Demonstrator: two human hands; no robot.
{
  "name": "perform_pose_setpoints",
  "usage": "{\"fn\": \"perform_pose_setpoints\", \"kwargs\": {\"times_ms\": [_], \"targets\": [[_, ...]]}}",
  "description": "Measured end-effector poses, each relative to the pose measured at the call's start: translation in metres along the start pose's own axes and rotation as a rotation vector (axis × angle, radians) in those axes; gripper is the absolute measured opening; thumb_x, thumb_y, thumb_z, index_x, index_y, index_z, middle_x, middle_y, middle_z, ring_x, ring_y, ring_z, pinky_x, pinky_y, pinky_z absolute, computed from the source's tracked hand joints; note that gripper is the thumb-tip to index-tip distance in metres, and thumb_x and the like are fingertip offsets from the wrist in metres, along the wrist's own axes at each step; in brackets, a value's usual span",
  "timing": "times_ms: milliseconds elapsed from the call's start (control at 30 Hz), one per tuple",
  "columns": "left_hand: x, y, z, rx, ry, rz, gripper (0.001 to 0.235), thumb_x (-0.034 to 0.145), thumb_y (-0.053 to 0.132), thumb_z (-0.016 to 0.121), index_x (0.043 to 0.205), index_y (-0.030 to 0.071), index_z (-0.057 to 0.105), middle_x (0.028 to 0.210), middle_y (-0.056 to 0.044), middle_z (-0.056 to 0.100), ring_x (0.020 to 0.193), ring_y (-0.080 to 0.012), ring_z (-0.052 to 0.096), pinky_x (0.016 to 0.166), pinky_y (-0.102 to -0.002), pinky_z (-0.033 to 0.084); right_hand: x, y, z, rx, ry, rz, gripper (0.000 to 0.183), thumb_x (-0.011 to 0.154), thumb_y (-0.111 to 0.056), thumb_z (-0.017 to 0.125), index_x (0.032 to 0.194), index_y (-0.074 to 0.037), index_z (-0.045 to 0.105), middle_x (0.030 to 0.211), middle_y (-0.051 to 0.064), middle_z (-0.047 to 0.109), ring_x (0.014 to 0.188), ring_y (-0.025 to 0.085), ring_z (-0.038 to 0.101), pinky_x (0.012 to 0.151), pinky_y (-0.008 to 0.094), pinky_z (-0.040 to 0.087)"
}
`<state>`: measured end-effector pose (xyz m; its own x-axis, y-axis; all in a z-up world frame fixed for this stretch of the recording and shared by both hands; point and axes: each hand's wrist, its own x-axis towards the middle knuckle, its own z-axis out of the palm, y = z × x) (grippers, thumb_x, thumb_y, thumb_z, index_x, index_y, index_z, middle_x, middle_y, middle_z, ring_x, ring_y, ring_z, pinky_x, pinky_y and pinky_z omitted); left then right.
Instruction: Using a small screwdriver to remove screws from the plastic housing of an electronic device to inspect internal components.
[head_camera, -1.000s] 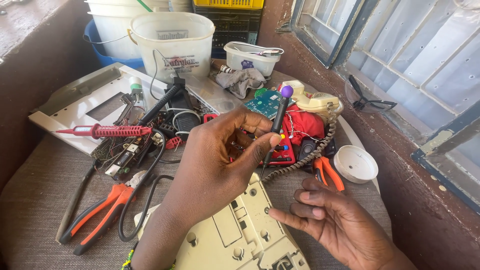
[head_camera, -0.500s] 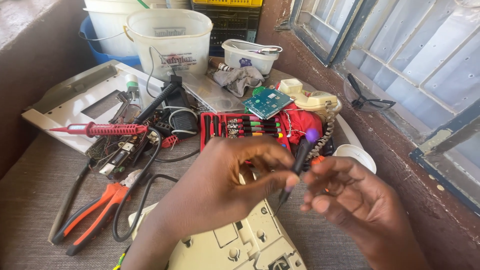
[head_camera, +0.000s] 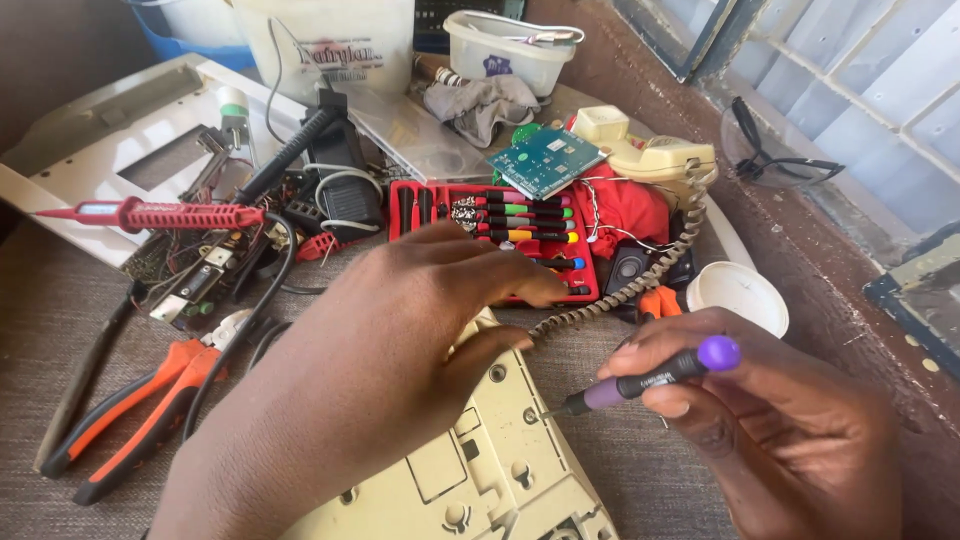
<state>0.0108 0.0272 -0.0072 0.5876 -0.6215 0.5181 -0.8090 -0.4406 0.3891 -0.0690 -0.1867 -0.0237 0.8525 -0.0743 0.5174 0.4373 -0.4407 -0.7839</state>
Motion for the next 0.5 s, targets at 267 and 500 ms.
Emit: {"fn": "perform_pose_setpoints", "kwargs": {"times_ms": [267, 500], "targets": [[-0.003, -0.018, 0.018, 0.218, -0.196, -0.136, 0.019, 0.094, 0.035, 0.068, 0.1, 0.017, 0.073, 0.095, -0.004, 0.075, 0.094, -0.0341, 0.064, 0.074, -0.053, 0.05, 0.002, 0.021, -0.004, 0.037, -0.185, -0.196, 0.008, 0.09, -0.006, 0.059, 0.093, -0.005, 0.067, 0.092, 0.014, 0.079, 0.086, 0.022, 0.086, 0.074, 0.027, 0.085], [0.011, -0.002, 0.003, 0.286, -0.58, -0.55, 0.021, 0.104, 0.05, 0.053, 0.101, 0.036, 0.069, 0.097, -0.005, 0.071, 0.087, -0.0447, 0.068, 0.067, -0.06, 0.053, 0.009, 0.036, -0.016, -0.094, -0.313, -0.365, 0.027, 0.093, -0.007, 0.061, 0.118, -0.014, 0.059, 0.098, 0.008, 0.083, 0.094, 0.014, 0.092, 0.085, 0.019, 0.085]]}}
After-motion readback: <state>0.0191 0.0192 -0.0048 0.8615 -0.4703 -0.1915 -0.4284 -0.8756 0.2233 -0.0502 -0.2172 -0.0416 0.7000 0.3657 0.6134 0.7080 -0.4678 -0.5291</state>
